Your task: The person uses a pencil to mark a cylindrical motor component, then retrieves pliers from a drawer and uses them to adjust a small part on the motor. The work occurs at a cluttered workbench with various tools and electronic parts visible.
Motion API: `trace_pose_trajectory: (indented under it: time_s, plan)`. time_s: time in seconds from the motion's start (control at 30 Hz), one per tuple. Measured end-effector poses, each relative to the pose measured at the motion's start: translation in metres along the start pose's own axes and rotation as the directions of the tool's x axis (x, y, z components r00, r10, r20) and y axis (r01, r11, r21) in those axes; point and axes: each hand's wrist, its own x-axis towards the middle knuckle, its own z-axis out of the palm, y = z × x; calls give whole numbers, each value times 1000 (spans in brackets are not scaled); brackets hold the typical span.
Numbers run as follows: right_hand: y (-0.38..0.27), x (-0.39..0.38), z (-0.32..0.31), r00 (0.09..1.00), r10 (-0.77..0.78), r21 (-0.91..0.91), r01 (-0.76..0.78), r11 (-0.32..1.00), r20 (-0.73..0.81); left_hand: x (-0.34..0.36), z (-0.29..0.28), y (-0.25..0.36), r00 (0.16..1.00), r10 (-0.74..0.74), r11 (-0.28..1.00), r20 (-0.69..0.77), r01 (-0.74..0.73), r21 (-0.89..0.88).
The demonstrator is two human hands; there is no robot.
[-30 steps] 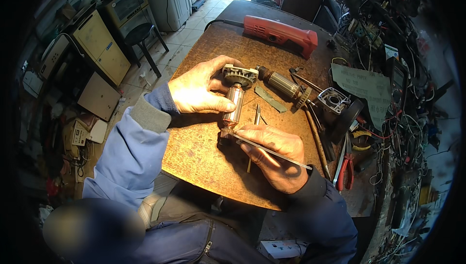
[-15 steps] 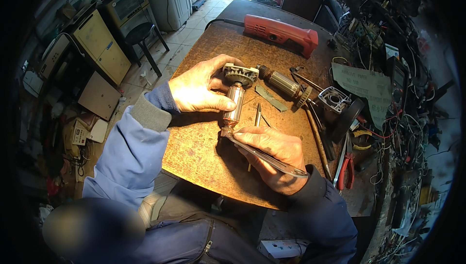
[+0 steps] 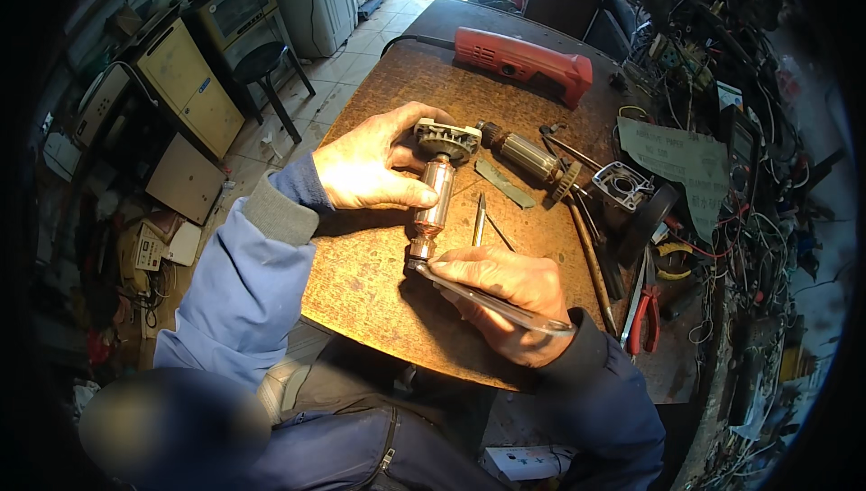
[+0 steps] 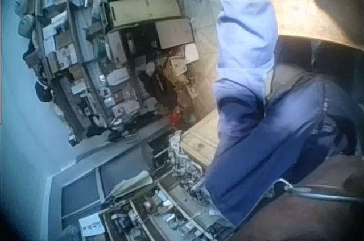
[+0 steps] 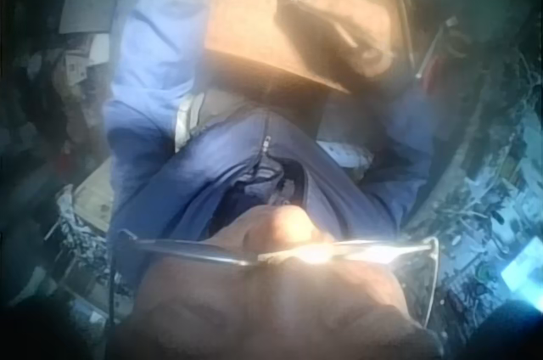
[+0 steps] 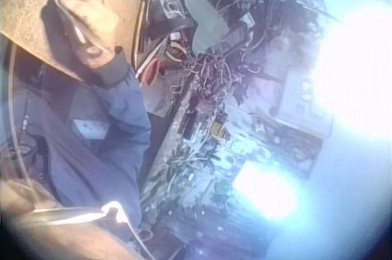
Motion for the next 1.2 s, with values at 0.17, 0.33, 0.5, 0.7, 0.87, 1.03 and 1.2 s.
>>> trace_pose_trajectory:
  time_s: [0.17,0.33,0.5,0.7,0.87,1.03,1.2]
  plan:
    - [-3,1,0,989,130,127,-120,985,-72,-1,-2,-3,1000,7,1000,2,-7,-21]
    - [4,-2,-1,989,104,67,-97,993,-110,0,-2,-3,1000,-7,999,18,8,-36]
    - [-2,1,-2,990,129,63,-125,990,-64,0,-3,-2,1000,10,1000,21,-9,-28]
    - [-2,2,0,990,132,92,-126,988,-59,0,-4,-4,1000,11,1000,22,-10,-17]
    - [-2,3,0,994,100,66,-97,993,-52,0,-3,-2,1000,6,1000,23,-5,-22]
    - [2,0,1,993,96,45,-94,995,-62,0,-2,-2,1000,11,1000,21,-11,-9]
    - [3,1,1,996,59,2,-59,998,-61,0,-1,0,1000,-10,1000,3,10,21]
